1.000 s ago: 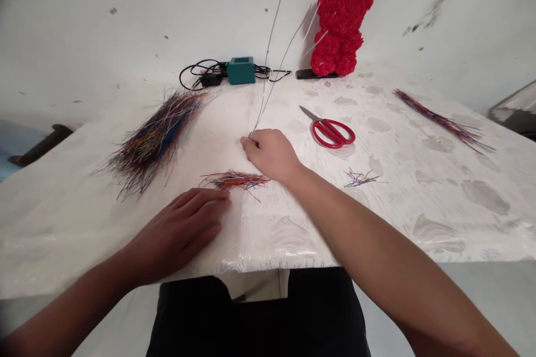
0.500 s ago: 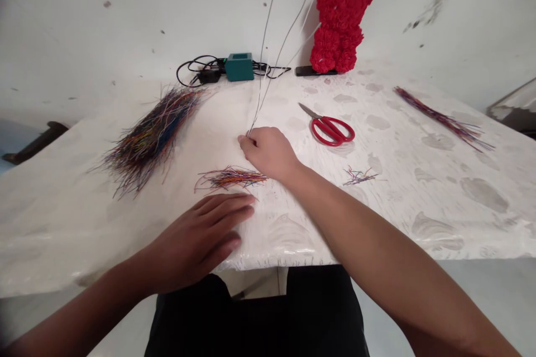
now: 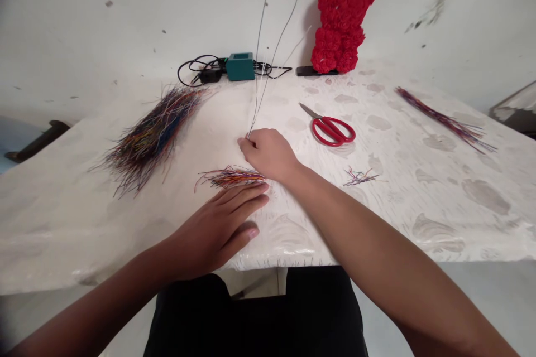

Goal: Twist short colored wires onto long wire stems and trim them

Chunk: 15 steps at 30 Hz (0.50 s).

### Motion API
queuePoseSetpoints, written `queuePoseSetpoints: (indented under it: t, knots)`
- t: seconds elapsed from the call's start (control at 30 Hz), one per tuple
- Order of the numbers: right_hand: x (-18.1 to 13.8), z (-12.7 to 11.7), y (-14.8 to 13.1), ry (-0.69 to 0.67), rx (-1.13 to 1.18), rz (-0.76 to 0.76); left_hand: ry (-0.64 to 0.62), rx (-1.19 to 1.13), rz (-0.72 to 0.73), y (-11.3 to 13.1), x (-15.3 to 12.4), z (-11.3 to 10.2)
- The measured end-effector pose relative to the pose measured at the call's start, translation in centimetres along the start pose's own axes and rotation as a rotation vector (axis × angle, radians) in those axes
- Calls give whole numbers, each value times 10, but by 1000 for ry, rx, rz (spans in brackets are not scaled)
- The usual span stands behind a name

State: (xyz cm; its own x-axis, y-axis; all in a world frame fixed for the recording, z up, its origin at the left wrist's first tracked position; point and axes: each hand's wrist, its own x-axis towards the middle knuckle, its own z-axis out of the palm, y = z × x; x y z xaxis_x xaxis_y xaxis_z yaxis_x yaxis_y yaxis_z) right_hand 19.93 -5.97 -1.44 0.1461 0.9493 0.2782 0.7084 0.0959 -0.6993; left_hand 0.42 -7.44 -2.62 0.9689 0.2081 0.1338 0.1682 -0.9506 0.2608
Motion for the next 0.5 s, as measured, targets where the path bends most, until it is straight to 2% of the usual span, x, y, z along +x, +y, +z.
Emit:
queuePoseSetpoints:
  t: [0.2,0.37,0.43,0.5]
  knots:
    - [-1,2,2,-21,23,1,4,13,19,-1,3,0]
    - [-1,3,1,-51,28,-3,71,73,32,0,-29,-12]
    - [-1,3,1,-65,22,13,145,144,-65,-6,-48,-17]
    - [-2,4,0,-68,23,19,212,245,-226,-15,-63,-20]
